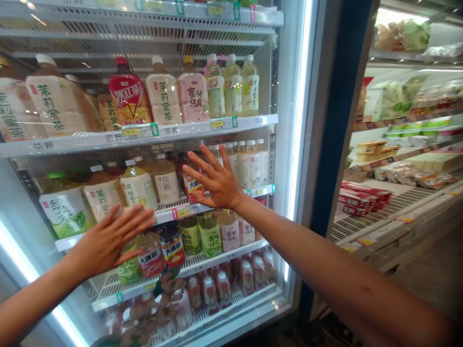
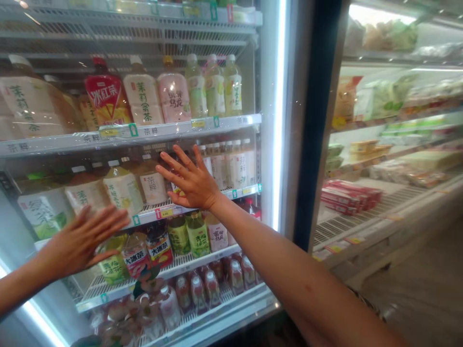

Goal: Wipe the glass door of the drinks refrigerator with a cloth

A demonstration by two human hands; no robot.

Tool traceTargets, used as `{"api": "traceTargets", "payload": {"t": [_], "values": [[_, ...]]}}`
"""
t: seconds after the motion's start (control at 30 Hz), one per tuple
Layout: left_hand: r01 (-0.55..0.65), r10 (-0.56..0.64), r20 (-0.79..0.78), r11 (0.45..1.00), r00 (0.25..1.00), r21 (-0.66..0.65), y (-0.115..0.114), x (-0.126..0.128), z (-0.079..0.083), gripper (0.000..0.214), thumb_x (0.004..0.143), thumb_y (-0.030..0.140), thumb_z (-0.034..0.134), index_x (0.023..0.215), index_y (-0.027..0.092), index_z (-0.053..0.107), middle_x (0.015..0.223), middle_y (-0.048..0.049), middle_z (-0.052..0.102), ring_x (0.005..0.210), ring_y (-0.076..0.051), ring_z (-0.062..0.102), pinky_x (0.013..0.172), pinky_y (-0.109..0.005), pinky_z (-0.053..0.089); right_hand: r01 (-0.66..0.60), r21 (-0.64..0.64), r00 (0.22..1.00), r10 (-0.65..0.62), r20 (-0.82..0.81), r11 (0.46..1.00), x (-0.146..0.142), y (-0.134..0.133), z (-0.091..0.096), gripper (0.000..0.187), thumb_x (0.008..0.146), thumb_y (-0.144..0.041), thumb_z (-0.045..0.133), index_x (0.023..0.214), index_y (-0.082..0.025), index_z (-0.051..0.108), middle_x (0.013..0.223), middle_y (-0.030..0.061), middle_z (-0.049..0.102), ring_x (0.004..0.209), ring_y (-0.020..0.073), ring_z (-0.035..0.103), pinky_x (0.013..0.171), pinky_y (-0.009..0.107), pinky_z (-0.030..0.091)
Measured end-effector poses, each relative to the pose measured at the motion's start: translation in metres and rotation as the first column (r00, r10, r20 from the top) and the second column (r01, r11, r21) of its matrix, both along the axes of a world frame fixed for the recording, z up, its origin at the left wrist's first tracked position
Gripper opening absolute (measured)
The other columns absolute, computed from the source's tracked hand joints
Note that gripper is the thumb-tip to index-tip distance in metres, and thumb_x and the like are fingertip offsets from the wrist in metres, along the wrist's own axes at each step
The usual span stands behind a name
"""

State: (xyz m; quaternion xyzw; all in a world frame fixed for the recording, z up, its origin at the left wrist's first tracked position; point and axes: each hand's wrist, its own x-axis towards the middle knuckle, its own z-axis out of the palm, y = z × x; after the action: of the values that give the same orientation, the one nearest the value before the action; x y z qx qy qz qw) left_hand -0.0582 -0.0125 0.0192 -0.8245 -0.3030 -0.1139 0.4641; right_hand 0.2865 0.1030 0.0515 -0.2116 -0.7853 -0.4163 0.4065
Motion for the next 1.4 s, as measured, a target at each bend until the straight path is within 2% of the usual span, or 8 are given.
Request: {"api": "traceTargets", "payload": {"t": [0.13, 0.37, 0.6, 0.77, 0.9, 1.1, 1.27, 1.4], "values": [[-0.211, 0.148, 0.405, 0.971, 0.902, 0.114, 0.0, 0.015, 0.031, 0.088, 0.097, 0.07, 0.034, 0.164, 0.024, 0.001, 0.173, -0.0077, -0.002, 0.159, -0.038, -0.005, 0.126, -0.066, -0.009, -0.009, -0.016, 1.0, 0.008, -0.011, 1.0, -0.001, 0.0, 0.0, 0.07, 0.095, -0.053, 0.05, 0.16, -0.031, 0.034, 0.169, 0.0008, 0.03, 0.161, 0.0306, 0.003, 0.127, 0.068, -0.004], [-0.035, 0.037, -0.048, 0.998, 0.998, 0.054, 0.005, 0.023, -0.06, 0.085, 0.094, 0.066, 0.048, 0.163, 0.025, 0.02, 0.167, -0.0004, 0.031, 0.161, -0.021, 0.004, 0.133, -0.047, -0.002, -0.031, 0.017, 0.999, 0.031, -0.014, 0.999, -0.001, 0.003, -0.001, 0.069, 0.095, -0.053, 0.05, 0.158, -0.029, 0.037, 0.168, 0.0035, 0.033, 0.161, 0.0299, 0.004, 0.127, 0.068, -0.003], [-0.021, 0.021, -0.007, 0.996, 1.0, 0.084, 0.028, 0.087, 0.007, 0.07, 0.099, 0.053, 0.044, 0.161, 0.023, 0.03, 0.17, -0.0034, 0.025, 0.16, -0.024, 0.01, 0.132, -0.051, -0.004, -0.225, -0.033, 0.968, 0.22, -0.122, 0.974, -0.013, -0.024, 0.0, 0.082, 0.099, -0.042, 0.045, 0.166, -0.03, -0.001, 0.173, 0.0063, 0.014, 0.16, 0.0315, 0.006, 0.125, 0.071, 0.008], [-0.027, 0.003, 0.123, 0.981, 0.992, 0.194, 0.041, 0.105, 0.016, 0.065, 0.1, 0.033, 0.044, 0.16, 0.015, 0.028, 0.169, -0.0089, 0.026, 0.16, -0.023, 0.005, 0.133, -0.049, 0.007, -0.452, -0.143, 0.889, 0.432, -0.154, 0.88, -0.039, -0.047, -0.025, 0.09, 0.1, -0.052, 0.041, 0.164, -0.022, -0.014, 0.174, 0.0131, -0.002, 0.16, 0.0313, 0.007, 0.124, 0.061, 0.028], [-0.162, 0.062, 0.361, 0.954, 0.93, 0.254, 0.027, 0.072, 0.021, 0.087, 0.097, 0.044, 0.052, 0.163, 0.008, 0.009, 0.169, -0.0201, 0.017, 0.159, -0.032, -0.003, 0.129, -0.063, 0.005, -0.336, -0.247, 0.936, 0.352, 0.019, 0.909, -0.047, -0.041, -0.048, 0.098, 0.096, -0.065, 0.049, 0.166, -0.016, 0.002, 0.172, 0.0203, 0.007, 0.16, 0.035, 0.002, 0.125, 0.063, 0.024], [-0.149, 0.09, 0.29, 0.971, 0.953, 0.187, -0.001, 0.034, 0.049, 0.081, 0.096, 0.046, 0.055, 0.164, 0.034, 0.011, 0.172, -0.003, 0.011, 0.16, -0.03, -0.002, 0.129, -0.063, -0.003, -0.118, -0.19, 0.986, 0.138, 0.097, 0.975, -0.063, -0.046, -0.053, 0.087, 0.09, -0.074, 0.055, 0.161, -0.029, 0.033, 0.172, 0.0155, 0.016, 0.159, 0.0415, 0.006, 0.122, 0.074, 0.014], [-0.199, 0.066, 0.487, 0.954, 0.871, 0.226, 0.012, 0.039, 0.041, 0.079, 0.097, 0.042, 0.055, 0.162, 0.038, 0.011, 0.172, -0.0022, 0.003, 0.159, -0.032, -0.005, 0.126, -0.071, -0.003, -0.085, -0.112, 0.991, 0.096, 0.095, 0.99, -0.059, -0.036, -0.031, 0.103, 0.087, -0.077, 0.057, 0.165, -0.023, 0.017, 0.172, 0.0152, 0.011, 0.16, 0.0383, 0.006, 0.125, 0.069, 0.016], [-0.178, 0.041, 0.501, 0.957, 0.865, 0.229, 0.022, 0.04, 0.026, 0.083, 0.095, 0.047, 0.057, 0.163, 0.035, 0.012, 0.172, -0.0041, 0.006, 0.159, -0.033, -0.005, 0.125, -0.074, -0.003, -0.059, -0.109, 0.986, 0.041, -0.163, 0.992, -0.049, -0.022, -0.019, 0.107, 0.092, -0.073, 0.051, 0.165, -0.021, -0.007, 0.172, 0.0126, -0.007, 0.16, 0.0372, 0.0, 0.126, 0.07, 0.015]]}}
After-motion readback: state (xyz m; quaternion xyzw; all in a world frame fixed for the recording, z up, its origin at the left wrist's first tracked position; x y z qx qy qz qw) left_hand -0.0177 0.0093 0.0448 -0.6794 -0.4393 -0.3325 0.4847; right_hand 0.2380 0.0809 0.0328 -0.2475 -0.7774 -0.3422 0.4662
